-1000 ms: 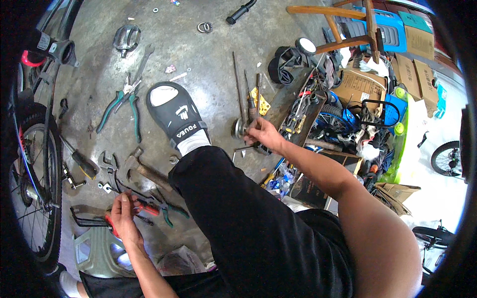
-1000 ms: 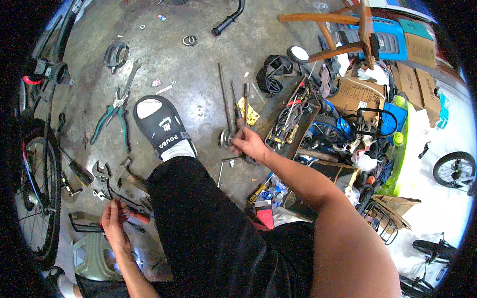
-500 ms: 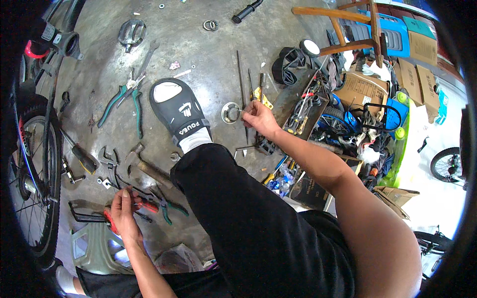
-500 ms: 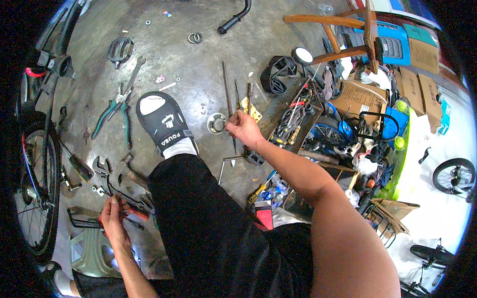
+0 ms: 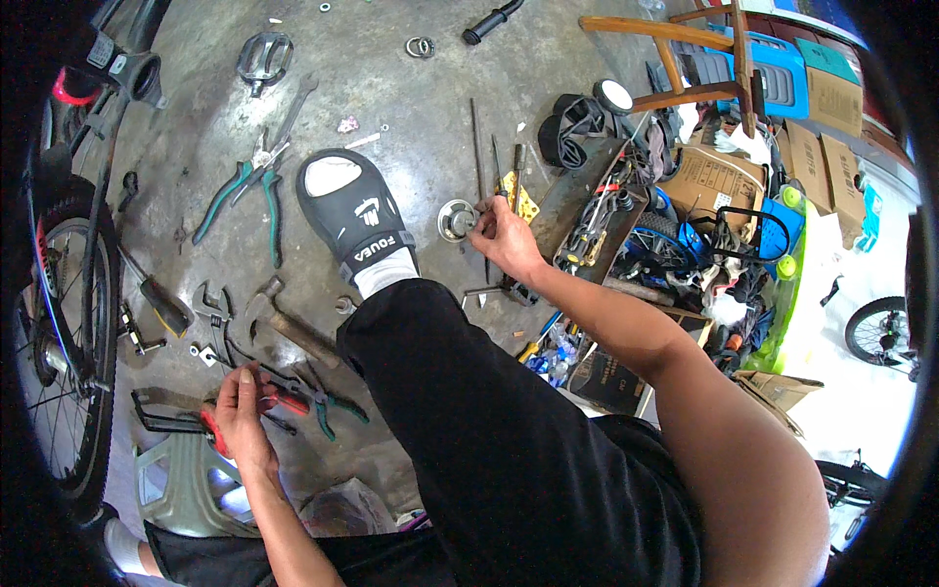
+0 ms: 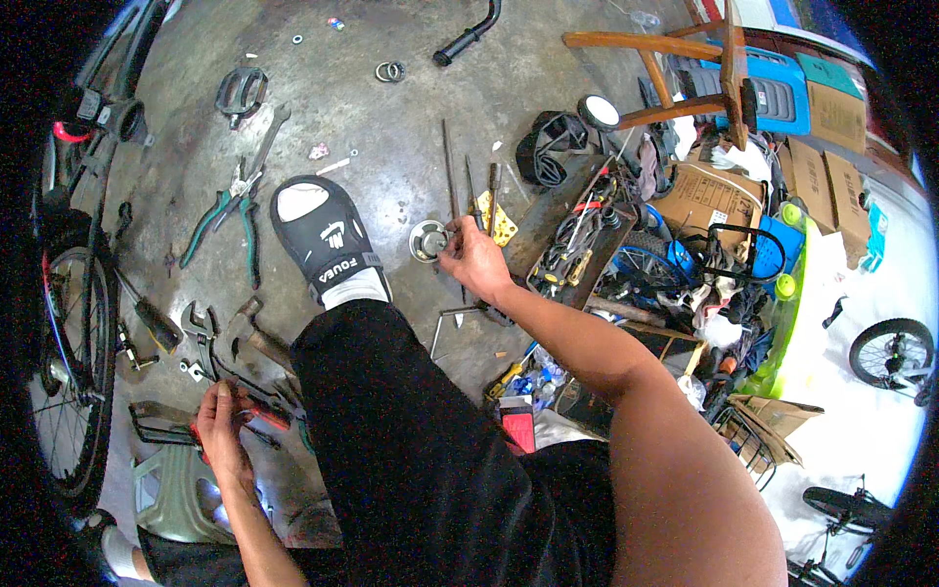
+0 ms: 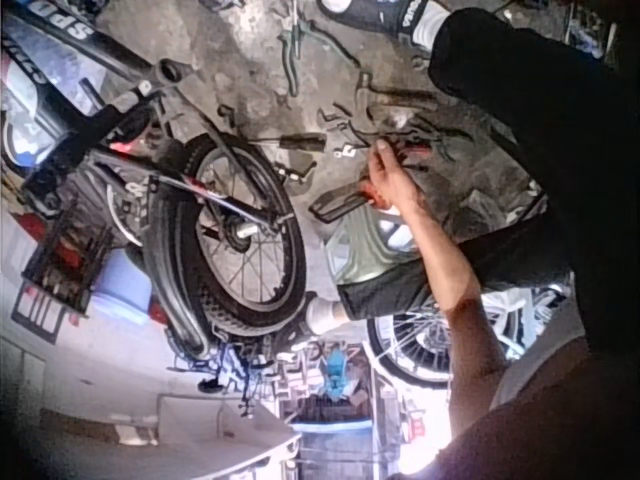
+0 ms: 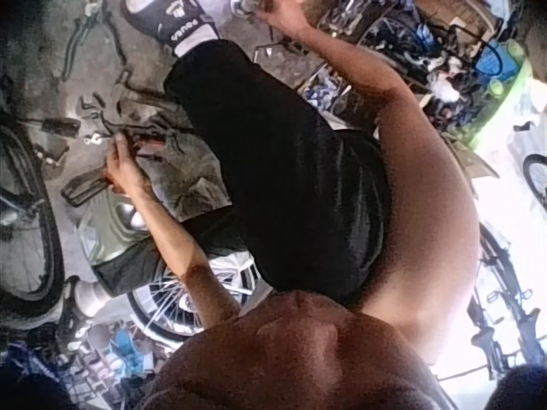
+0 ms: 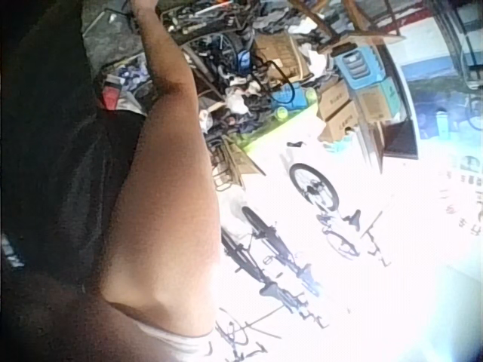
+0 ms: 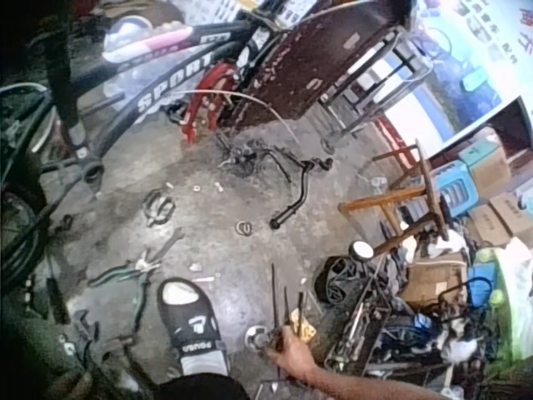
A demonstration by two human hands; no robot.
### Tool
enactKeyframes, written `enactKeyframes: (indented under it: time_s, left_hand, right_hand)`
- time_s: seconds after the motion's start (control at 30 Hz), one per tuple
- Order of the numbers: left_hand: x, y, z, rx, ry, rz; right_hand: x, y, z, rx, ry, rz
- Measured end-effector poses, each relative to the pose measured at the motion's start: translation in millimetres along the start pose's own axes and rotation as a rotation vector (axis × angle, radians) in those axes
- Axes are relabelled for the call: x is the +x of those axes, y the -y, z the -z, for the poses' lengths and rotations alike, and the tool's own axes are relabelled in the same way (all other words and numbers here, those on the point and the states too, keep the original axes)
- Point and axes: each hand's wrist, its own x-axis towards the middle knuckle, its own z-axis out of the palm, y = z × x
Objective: The person handles small metal components by hand, threads a nut onto a bolt, and uses a wrench to tighten hardware on the rear axle of a bicycle frame.
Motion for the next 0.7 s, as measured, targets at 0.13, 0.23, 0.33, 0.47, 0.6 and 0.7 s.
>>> enactKeyframes:
  time_s: [0.13, 0.23, 0.33, 0.47, 0.6, 0.7]
  left_hand:
    - [-1, 0, -1, -0.005, 0.004, -0.017]
    - [2, -1, -4, -0.008, 0.014, -0.014]
    - [-1, -3, -8, -0.017, 0.015, -0.011]
    - [-10, -6, -11, -0.023, 0.019, -0.083]
    - [-30, -32, -22, -0.076, 0.126, -0.141]
    - [-39, -48, -28, -0.113, 0.165, -0.255]
  right_hand:
    - [7, -23, -10, -0.029, 0.017, -0.043]
    - [7, -39, -13, 0.316, 0.042, -0.155]
    - [2, -14, -3, 0.674, 0.060, -0.209]
    - [8, 80, 10, 0.522, 0.142, -0.007]
    - [14, 195, -8, 0.386, 0.413, 0.655]
    - [12, 260, -44, 0.377, 0.627, 0.903]
